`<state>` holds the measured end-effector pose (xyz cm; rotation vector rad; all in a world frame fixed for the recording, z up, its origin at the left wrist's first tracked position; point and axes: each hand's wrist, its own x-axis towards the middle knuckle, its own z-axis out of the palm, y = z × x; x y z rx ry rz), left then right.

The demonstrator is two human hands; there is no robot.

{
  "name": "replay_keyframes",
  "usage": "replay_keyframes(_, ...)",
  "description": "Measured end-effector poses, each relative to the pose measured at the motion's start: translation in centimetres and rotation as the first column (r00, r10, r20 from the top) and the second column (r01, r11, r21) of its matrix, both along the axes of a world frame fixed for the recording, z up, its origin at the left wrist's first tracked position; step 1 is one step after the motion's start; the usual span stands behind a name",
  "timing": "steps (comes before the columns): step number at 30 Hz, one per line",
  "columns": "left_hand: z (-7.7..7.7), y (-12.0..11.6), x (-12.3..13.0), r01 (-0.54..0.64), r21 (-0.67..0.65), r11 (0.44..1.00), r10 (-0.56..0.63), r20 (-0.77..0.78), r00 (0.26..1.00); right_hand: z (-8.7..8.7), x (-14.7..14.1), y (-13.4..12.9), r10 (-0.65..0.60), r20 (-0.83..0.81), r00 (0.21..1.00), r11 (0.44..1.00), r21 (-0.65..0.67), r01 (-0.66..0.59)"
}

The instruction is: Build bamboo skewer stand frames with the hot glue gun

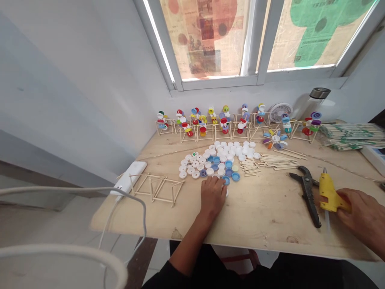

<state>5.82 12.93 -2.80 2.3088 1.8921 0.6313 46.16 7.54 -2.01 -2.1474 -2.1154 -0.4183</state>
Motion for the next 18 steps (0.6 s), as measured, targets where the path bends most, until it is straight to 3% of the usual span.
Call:
replay_keyframes(9,1.2,1.8,0.8,0.077,-0.052,0.996,-0.083,-0.123,0.989,1.0,-3.5,-1.8,0.086,-0.351,0.932,0.993,0.109,-0.051)
replay_keyframes(18,1.4,2.8,2.7,0.13,-0.039,0.991,-0.134,-0.146,0.98,2.9,-7.8,-3.8,-0.011,-0.714,0.7,0.999,0.019,0.034)
